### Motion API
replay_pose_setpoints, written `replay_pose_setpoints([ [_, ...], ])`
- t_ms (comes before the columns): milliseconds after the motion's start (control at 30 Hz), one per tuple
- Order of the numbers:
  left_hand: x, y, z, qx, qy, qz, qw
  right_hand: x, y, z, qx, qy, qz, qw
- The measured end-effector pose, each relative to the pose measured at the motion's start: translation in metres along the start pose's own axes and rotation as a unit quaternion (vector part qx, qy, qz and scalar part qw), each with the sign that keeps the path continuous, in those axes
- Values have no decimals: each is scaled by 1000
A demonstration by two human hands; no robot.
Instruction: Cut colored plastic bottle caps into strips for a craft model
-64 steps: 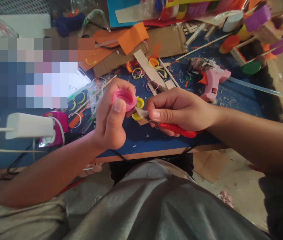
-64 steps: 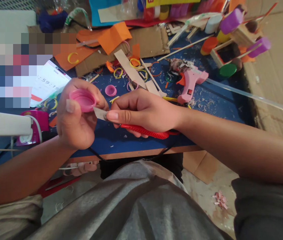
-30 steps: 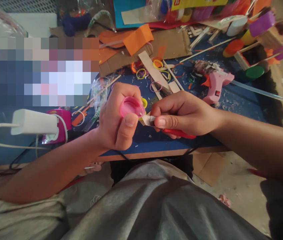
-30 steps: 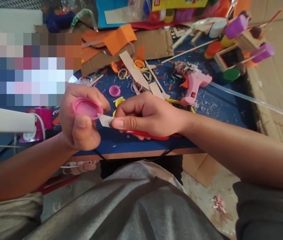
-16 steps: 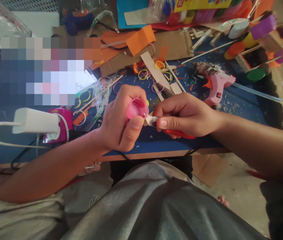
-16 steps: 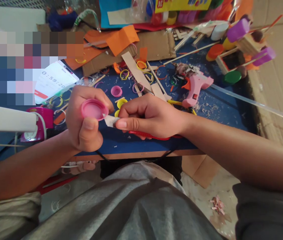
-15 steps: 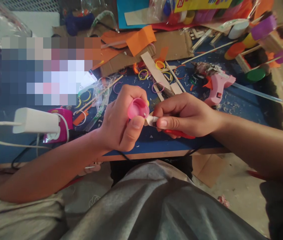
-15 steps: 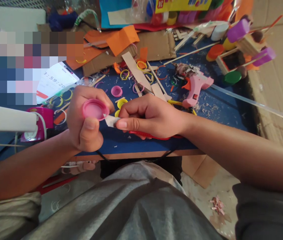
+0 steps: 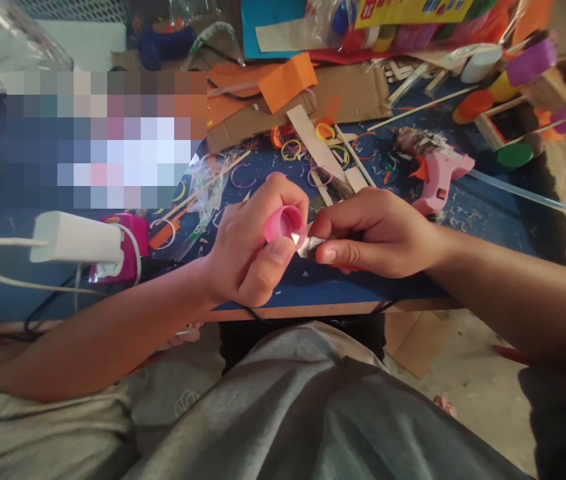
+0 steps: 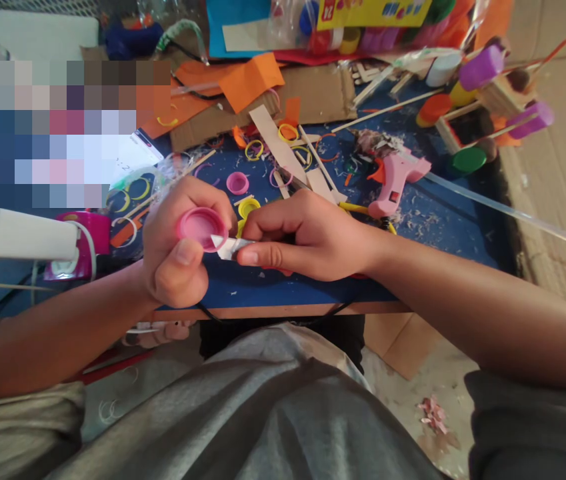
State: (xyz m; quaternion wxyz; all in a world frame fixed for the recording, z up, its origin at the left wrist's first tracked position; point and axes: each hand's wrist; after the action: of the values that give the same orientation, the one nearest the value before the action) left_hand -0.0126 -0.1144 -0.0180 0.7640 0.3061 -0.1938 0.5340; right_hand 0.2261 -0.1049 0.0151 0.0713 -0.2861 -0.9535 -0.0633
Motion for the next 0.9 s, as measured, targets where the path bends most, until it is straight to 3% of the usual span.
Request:
replay_pose_setpoints([
  [100,1,-2,6,15,-75,-20,997,0,1,0,-29,16,5,999],
  [300,5,-4,15,14,-74,-37,996,-2,1,1,-42,29,14,999],
  [400,6,-2,8,45,-87,-37,994,-2,3,0,-32,11,8,999],
  [467,6,-1,-2,41,-153,-33,987,-2,4,0,-24,5,12,1000],
  [533,5,-1,-13,61,-105,-15,992,-2,4,1,-14,5,19,1000],
  [600,3,-1,-18,57,-99,-21,993,-2,3,1,-4,1,25,1000],
  [733,0,-4,1,23,-67,7,997,-2,2,0,3,-17,47,999],
  [767,0,-4,9,24,-27,16,999,-2,2,0,6,-17,53,998],
  [800,0,-5,17,26,53,8,998,-2,2,0,10,-15,57,998],
  [900,4,-7,27,-33,145,60,987,-2,2,0,23,-11,65,998],
])
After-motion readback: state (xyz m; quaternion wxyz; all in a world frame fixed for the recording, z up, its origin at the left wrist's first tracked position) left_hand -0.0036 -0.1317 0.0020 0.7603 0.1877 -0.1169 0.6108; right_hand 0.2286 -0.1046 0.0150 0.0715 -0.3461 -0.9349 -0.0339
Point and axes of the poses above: each hand's wrist, its own x-axis towards the middle knuckle, its own y-axis out of the back of the hand, z = x × y, and after that the axes turned 5 degrees about x, right-handed
